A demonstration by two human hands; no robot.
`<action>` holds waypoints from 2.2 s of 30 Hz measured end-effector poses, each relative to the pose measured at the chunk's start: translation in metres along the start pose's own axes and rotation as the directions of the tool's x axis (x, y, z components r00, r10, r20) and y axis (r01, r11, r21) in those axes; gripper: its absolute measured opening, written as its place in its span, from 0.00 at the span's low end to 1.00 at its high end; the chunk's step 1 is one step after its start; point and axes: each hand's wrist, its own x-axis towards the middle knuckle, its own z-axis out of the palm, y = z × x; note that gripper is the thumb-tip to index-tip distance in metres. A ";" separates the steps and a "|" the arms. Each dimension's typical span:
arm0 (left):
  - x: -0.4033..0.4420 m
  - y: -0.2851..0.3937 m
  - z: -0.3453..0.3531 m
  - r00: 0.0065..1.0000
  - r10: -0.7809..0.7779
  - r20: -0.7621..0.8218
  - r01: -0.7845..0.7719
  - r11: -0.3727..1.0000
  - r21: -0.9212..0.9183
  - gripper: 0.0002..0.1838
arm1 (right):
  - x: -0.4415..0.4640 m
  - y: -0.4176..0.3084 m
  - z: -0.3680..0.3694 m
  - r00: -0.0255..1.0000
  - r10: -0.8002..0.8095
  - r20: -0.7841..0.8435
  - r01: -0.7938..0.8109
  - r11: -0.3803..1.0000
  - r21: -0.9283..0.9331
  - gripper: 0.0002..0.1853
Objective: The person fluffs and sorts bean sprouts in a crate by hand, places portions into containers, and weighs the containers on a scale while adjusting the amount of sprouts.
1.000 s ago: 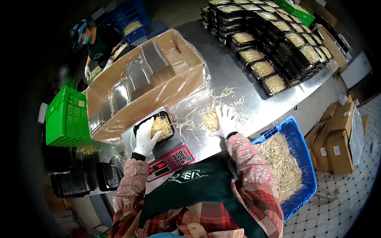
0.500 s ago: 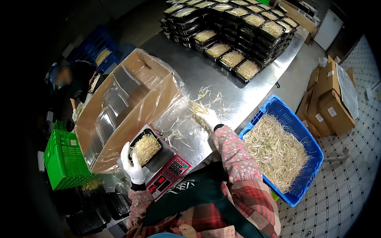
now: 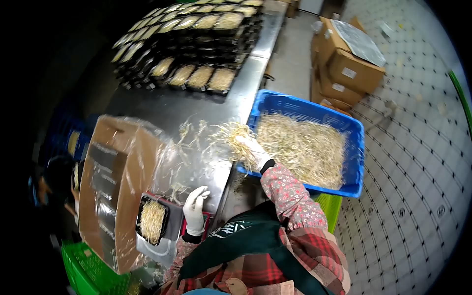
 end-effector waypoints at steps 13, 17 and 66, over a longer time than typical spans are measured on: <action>0.042 -0.023 0.163 0.960 -0.120 0.254 0.078 0.983 0.169 0.13 | -0.184 -0.284 -0.196 0.369 -0.845 -0.387 0.770 0.511 -0.383 0.22; 0.050 -0.019 0.220 0.939 -0.005 0.343 -0.115 0.937 0.329 0.14 | -0.177 -0.359 -0.250 0.071 -0.944 -0.322 0.587 0.301 -0.751 0.19; 0.063 -0.131 0.517 0.206 -0.736 0.645 0.978 0.141 -0.152 0.60 | -0.107 -0.155 -0.384 0.796 -0.495 -0.349 -0.430 -0.055 -0.901 0.42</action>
